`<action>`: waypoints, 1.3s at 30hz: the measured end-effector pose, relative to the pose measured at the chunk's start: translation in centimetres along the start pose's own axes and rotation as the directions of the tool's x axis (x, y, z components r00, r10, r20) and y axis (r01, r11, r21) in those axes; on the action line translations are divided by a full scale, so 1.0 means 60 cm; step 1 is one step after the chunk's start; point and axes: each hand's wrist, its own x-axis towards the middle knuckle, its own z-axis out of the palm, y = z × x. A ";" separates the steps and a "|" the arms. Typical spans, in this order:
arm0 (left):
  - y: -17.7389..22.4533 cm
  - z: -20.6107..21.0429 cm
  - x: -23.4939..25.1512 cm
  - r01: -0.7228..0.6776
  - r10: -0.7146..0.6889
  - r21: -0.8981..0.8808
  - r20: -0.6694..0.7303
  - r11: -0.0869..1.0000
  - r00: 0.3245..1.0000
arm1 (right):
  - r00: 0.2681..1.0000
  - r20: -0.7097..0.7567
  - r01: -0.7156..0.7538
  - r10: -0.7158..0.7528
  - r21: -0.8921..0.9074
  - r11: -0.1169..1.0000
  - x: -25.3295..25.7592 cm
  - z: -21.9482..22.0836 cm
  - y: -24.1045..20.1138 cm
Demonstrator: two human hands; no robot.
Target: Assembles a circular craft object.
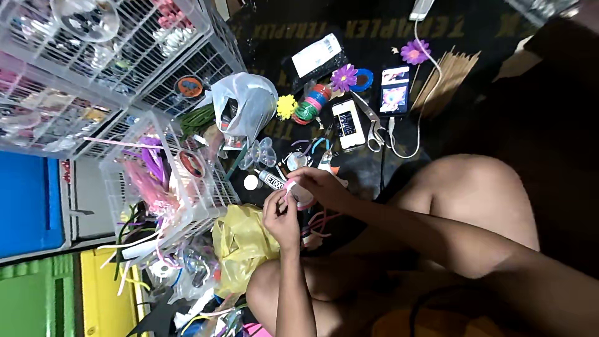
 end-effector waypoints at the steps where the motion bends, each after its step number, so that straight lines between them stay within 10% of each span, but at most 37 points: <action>1: 0.000 0.000 0.001 0.015 -0.015 -0.024 0.002 1.000 1.000 | 1.000 0.001 0.004 -0.004 0.001 1.000 0.000 0.000 0.001; 21: 0.048 -0.006 0.009 0.380 -0.357 -0.455 0.139 0.805 0.924 | 1.000 -0.007 0.028 -0.028 -0.038 0.999 -0.007 -0.005 -0.020; 32: 0.054 -0.055 0.029 0.481 -0.543 -0.654 0.126 0.584 0.830 | 0.950 0.098 -0.306 0.295 0.124 0.944 -0.009 -0.018 -0.083; 39: 0.059 -0.085 0.035 0.545 -0.591 -0.600 0.144 0.586 0.794 | 0.993 -0.023 -0.114 0.112 -0.264 0.958 0.001 -0.027 -0.100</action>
